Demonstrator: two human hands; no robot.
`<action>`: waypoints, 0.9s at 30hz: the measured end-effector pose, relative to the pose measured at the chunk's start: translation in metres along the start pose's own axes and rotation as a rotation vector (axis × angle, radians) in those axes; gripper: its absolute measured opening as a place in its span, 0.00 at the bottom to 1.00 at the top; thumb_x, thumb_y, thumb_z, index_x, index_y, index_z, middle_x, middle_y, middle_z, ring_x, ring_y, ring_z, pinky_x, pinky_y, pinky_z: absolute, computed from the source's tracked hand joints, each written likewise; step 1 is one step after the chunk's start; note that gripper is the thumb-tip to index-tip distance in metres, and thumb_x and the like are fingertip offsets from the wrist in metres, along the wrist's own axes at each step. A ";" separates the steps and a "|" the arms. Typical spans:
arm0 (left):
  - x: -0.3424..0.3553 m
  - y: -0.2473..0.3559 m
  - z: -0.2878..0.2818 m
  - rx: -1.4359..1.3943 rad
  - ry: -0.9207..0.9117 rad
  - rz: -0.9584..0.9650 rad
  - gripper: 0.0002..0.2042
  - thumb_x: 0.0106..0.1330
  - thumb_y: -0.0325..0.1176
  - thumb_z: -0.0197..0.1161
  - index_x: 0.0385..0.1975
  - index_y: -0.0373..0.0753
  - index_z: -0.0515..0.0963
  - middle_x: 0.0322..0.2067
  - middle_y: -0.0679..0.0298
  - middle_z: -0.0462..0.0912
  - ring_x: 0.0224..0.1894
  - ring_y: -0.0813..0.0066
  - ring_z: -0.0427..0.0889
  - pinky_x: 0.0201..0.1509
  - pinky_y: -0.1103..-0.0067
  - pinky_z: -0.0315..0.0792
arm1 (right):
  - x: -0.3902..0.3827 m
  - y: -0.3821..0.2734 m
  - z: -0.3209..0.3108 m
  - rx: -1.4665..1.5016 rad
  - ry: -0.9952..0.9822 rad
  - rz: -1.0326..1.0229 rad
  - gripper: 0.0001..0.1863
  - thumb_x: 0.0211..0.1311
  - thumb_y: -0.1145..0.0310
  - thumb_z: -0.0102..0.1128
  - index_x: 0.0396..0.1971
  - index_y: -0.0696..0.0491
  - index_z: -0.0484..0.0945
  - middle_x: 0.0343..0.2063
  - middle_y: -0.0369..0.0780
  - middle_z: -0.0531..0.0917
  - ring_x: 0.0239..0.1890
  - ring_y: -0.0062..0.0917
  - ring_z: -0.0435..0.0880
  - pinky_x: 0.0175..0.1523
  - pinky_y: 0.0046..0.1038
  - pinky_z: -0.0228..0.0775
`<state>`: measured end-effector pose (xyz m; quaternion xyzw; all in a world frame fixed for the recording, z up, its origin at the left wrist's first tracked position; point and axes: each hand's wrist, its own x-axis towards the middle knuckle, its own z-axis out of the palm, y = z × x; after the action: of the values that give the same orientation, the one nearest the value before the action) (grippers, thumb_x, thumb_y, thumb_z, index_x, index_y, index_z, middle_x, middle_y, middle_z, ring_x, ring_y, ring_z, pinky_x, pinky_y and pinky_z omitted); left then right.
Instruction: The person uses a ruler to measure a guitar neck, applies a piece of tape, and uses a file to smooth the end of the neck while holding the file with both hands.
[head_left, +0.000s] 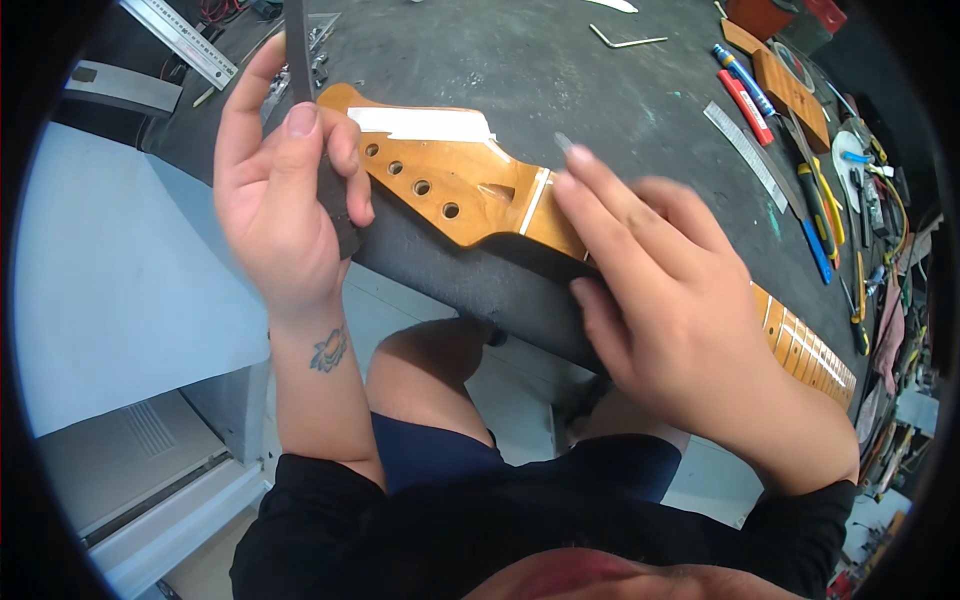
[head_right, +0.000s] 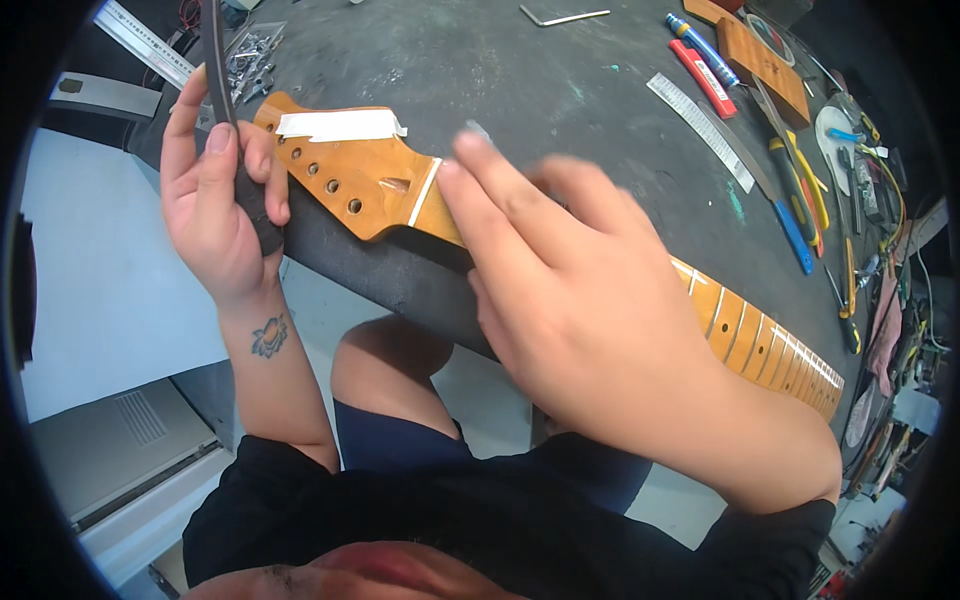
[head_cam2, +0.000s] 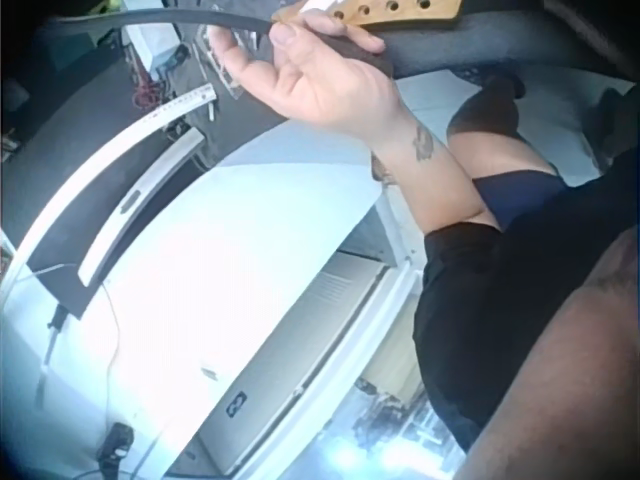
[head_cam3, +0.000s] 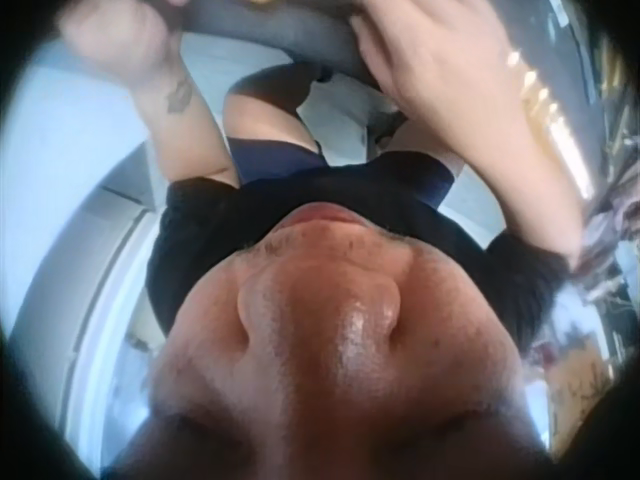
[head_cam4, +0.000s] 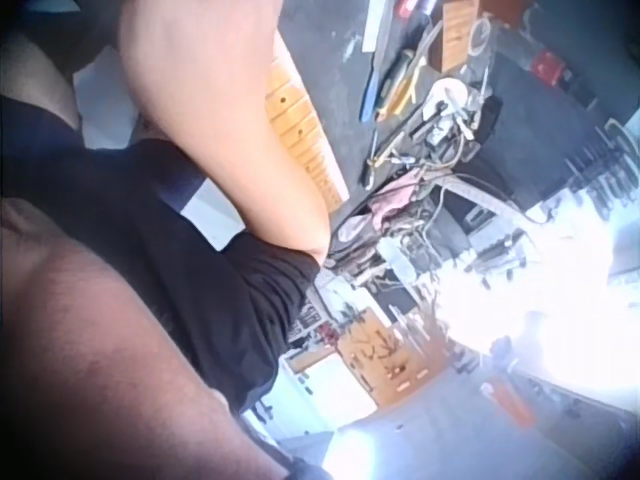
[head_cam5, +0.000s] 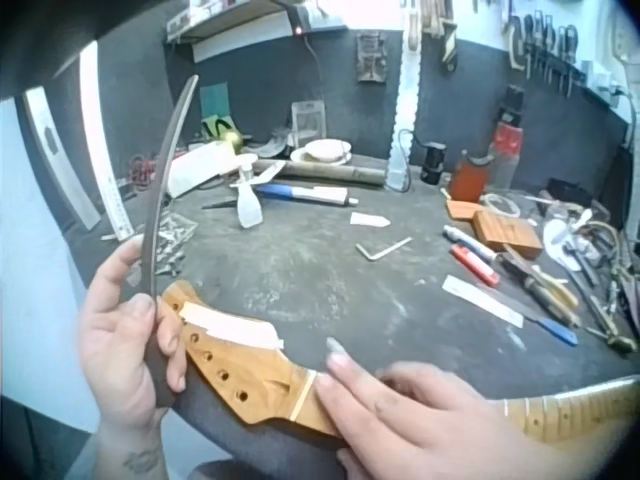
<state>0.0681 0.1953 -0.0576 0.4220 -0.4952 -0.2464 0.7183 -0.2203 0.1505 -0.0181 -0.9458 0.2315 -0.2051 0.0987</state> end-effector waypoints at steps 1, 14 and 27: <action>0.000 0.003 0.003 0.057 0.008 -0.010 0.23 0.89 0.28 0.48 0.80 0.33 0.65 0.31 0.62 0.78 0.22 0.83 0.73 0.24 0.87 0.71 | 0.003 -0.005 0.000 -0.006 -0.003 0.020 0.43 0.53 0.81 0.76 0.74 0.57 0.78 0.74 0.48 0.81 0.57 0.48 0.86 0.62 0.44 0.81; -0.003 0.001 0.004 0.078 -0.001 0.021 0.23 0.88 0.29 0.52 0.79 0.31 0.67 0.30 0.63 0.81 0.22 0.84 0.74 0.25 0.88 0.71 | -0.018 -0.020 -0.003 0.387 -0.173 -0.576 0.10 0.60 0.71 0.72 0.40 0.58 0.90 0.42 0.43 0.92 0.48 0.38 0.93 0.50 0.41 0.83; -0.006 -0.003 -0.003 0.058 0.033 0.023 0.25 0.87 0.30 0.54 0.80 0.32 0.67 0.31 0.63 0.83 0.23 0.84 0.76 0.27 0.87 0.71 | 0.007 -0.007 -0.011 -0.131 -0.082 -0.080 0.38 0.50 0.74 0.78 0.67 0.57 0.82 0.70 0.51 0.82 0.67 0.52 0.83 0.72 0.48 0.76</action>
<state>0.0693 0.1995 -0.0635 0.4409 -0.4952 -0.2167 0.7165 -0.2167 0.1527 -0.0034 -0.9663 0.2024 -0.1545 0.0376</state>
